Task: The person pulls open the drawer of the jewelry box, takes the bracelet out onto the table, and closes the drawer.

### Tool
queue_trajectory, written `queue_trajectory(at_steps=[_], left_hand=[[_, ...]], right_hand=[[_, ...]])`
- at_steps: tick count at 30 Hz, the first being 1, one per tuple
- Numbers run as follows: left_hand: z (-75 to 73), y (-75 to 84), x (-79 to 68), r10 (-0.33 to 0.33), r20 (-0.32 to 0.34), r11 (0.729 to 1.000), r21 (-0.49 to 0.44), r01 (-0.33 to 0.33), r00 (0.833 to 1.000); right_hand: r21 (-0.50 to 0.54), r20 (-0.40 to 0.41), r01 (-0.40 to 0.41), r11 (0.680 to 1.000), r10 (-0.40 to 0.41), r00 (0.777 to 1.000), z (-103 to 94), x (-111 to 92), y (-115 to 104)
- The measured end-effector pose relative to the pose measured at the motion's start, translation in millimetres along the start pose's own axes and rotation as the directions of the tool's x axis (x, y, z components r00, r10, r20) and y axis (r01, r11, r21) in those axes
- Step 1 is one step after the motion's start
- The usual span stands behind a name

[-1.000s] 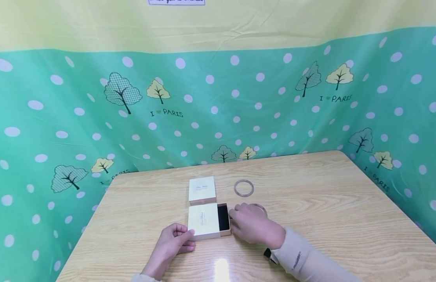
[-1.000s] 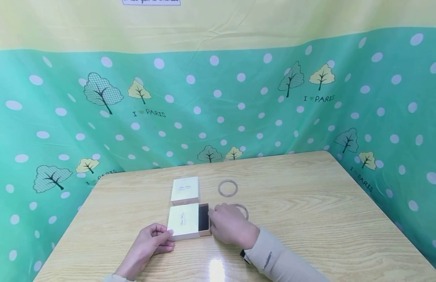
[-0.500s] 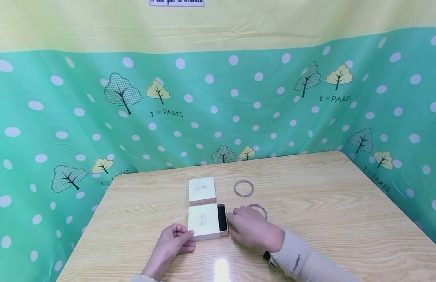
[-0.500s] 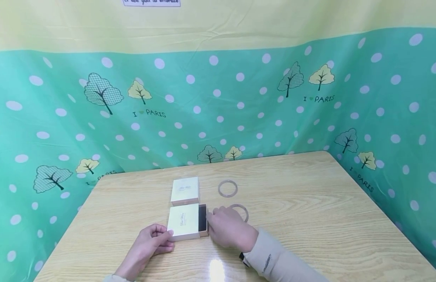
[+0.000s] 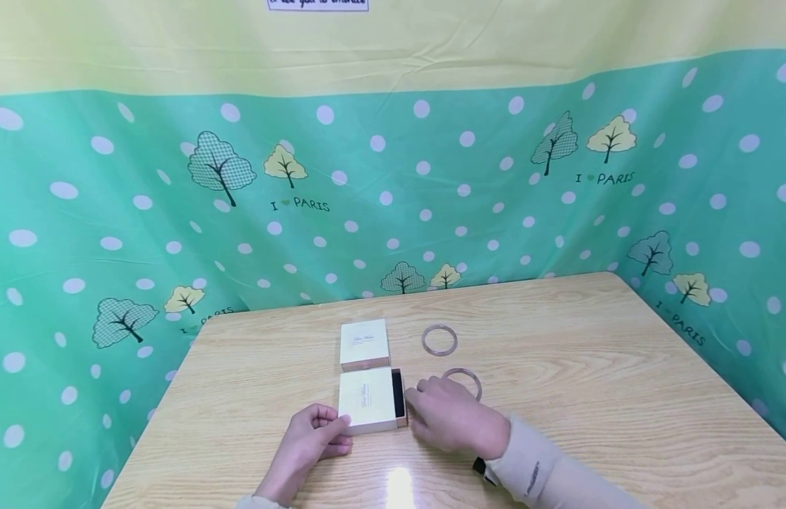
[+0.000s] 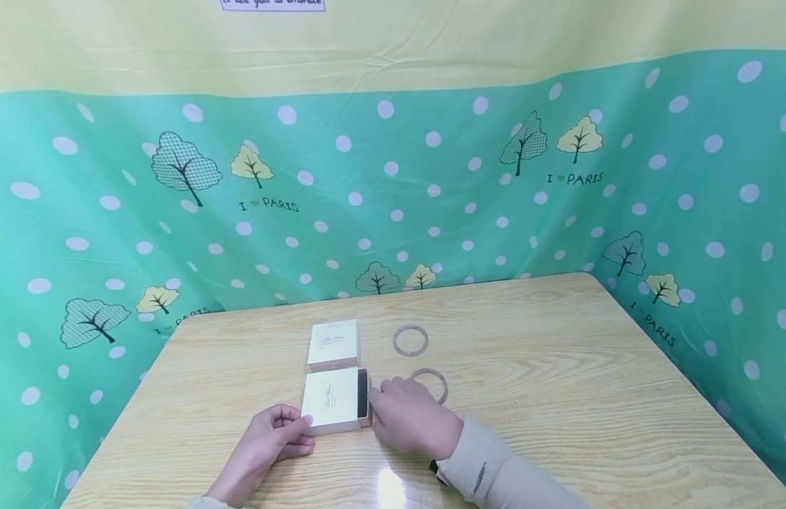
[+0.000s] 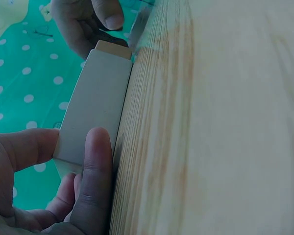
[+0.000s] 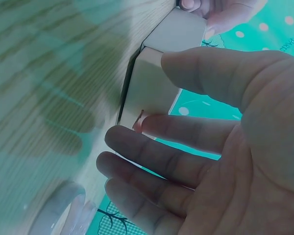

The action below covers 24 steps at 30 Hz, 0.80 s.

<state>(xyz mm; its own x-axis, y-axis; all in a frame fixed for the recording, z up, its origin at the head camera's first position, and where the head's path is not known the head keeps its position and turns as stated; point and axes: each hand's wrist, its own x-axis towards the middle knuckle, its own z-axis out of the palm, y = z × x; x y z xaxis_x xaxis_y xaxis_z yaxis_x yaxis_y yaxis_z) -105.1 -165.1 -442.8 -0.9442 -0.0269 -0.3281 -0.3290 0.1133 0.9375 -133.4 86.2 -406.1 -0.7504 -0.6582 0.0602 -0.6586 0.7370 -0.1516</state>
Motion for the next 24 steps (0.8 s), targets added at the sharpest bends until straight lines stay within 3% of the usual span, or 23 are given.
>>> queue_trajectory(at_steps=[24], left_hand=[[-0.8, 1.3, -1.7, 0.004, 0.015, 1.000, 0.001, -0.004, 1.000]], right_hand=[[-0.018, 0.090, -0.007, 1.000, 0.009, 0.996, 0.1, -2.9, -8.7]])
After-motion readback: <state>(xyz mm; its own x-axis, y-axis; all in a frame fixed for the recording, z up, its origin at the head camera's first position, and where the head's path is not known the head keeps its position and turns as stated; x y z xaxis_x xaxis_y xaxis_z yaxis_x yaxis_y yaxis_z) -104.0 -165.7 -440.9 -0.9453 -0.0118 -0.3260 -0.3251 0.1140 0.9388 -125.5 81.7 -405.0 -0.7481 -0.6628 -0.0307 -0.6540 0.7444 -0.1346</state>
